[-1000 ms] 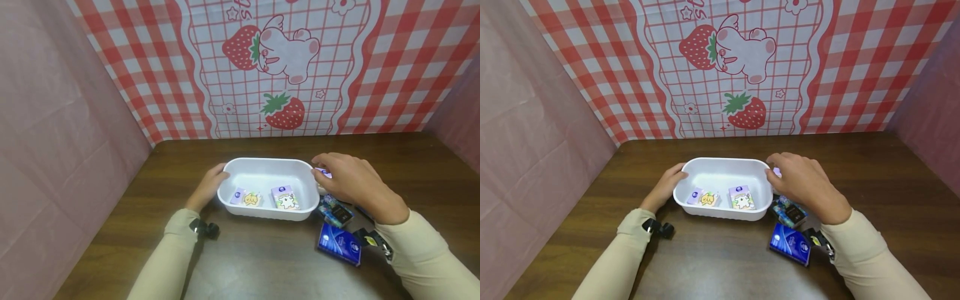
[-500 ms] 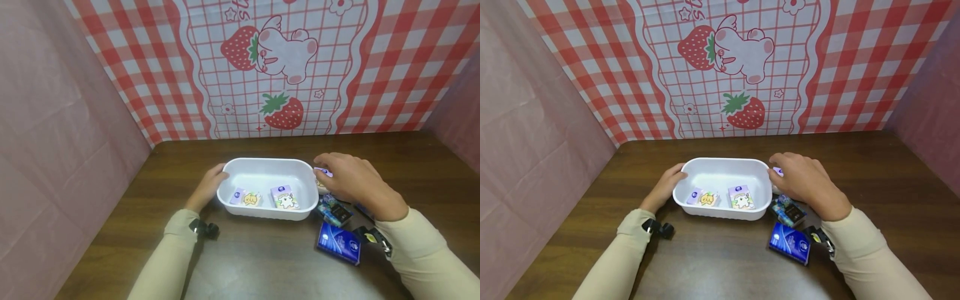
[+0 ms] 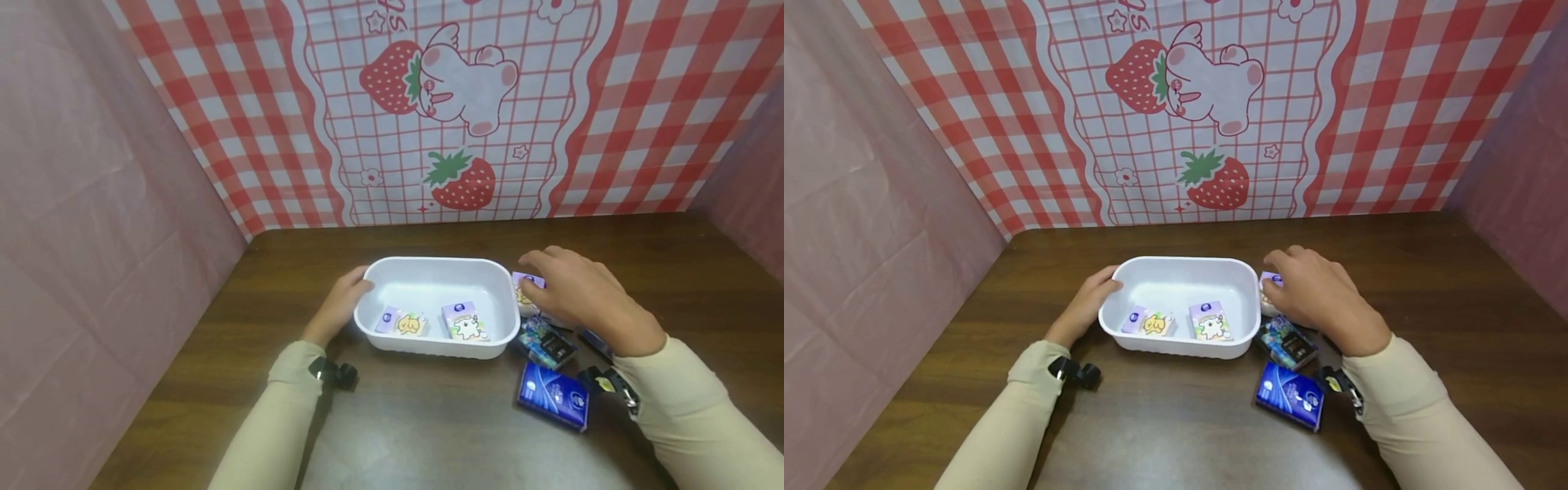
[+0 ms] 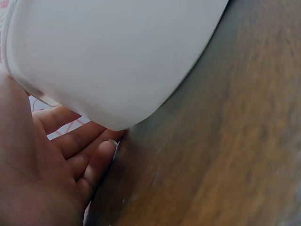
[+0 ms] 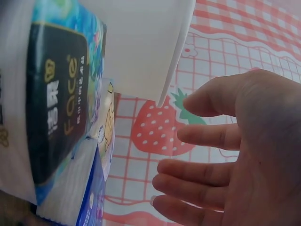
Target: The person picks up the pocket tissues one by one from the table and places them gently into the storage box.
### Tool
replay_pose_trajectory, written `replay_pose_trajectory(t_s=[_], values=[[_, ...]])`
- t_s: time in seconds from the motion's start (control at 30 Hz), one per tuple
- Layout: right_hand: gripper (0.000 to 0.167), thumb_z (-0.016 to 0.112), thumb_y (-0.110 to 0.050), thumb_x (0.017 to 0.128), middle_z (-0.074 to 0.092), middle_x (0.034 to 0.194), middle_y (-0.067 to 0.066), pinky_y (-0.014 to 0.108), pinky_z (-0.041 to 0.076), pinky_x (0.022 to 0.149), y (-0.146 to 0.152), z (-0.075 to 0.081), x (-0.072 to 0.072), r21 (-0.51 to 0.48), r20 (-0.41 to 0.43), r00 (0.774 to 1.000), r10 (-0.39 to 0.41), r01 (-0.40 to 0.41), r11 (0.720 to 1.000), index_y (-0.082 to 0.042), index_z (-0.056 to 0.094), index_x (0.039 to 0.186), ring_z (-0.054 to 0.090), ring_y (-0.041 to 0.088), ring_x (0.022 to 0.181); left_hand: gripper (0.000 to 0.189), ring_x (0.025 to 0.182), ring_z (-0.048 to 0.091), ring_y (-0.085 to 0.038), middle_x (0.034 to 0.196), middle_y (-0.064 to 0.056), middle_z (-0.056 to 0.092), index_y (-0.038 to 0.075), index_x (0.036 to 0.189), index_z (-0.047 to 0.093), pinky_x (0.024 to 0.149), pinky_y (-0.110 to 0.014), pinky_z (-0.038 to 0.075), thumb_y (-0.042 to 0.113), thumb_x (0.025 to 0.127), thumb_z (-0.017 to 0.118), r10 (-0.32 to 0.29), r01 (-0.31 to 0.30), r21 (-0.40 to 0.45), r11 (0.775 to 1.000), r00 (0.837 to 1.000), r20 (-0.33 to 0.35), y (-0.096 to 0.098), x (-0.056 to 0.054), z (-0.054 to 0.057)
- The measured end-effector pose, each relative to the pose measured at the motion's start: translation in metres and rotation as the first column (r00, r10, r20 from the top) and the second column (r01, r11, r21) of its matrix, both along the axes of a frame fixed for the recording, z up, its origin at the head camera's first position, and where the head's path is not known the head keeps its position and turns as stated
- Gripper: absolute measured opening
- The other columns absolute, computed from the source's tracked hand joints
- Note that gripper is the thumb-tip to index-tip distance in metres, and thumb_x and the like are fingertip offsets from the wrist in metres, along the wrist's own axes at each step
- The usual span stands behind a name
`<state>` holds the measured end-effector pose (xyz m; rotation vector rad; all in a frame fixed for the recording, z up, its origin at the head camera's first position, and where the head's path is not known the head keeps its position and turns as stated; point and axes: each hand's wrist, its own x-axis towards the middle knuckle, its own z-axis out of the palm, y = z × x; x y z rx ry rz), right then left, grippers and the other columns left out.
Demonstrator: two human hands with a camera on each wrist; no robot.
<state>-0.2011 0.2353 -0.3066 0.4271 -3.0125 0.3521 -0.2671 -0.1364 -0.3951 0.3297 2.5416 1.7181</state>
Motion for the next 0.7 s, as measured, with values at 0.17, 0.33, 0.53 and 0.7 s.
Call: replay_pose_trajectory(t_s=[0.17,0.33,0.53,0.7], values=[[0.054,0.064,-0.037,0.093,0.053,0.135,0.026,0.07,0.047,0.087,0.001,-0.001,-0.001,0.009,0.037,0.999,-0.016,0.016,1.0,-0.005,0.056,0.137,0.049,0.047,0.124,0.043,0.11,0.063,-0.03,0.13,-0.016,0.062,0.005,0.142,0.053,0.095,-0.043,0.053,0.019,0.102,0.05,-0.006,0.006,-0.002,1.0,1.0,0.008,0.0,0.0,0.001],[0.057,0.065,-0.032,0.091,0.051,0.136,0.028,0.071,0.046,0.087,0.002,-0.003,-0.003,0.029,0.087,0.996,-0.024,0.021,0.999,-0.006,0.053,0.14,0.049,0.048,0.123,0.043,0.111,0.062,-0.032,0.13,-0.018,0.061,0.005,0.143,0.053,0.096,-0.045,0.052,0.019,0.102,0.051,-0.009,0.009,0.011,1.0,1.0,0.003,0.0,0.001,0.001],[0.057,0.065,-0.028,0.09,0.051,0.136,0.028,0.072,0.046,0.086,0.004,-0.007,-0.005,0.038,0.101,0.995,-0.007,0.003,0.999,-0.006,0.053,0.142,0.05,0.048,0.121,0.043,0.109,0.063,-0.03,0.129,-0.017,0.062,0.005,0.142,0.054,0.094,-0.042,0.053,0.017,0.101,0.051,0.0,0.0,0.007,1.0,1.0,-0.004,0.0,0.001,0.001],[0.061,0.068,-0.033,0.09,0.052,0.134,0.029,0.073,0.045,0.085,0.005,-0.011,-0.007,0.045,0.129,0.992,-0.003,-0.002,0.999,-0.005,0.052,0.142,0.05,0.049,0.121,0.043,0.108,0.064,-0.029,0.129,-0.016,0.062,0.006,0.142,0.053,0.093,-0.041,0.054,0.018,0.101,0.051,-0.001,0.001,0.007,1.0,1.0,0.003,0.0,0.0,0.001]])
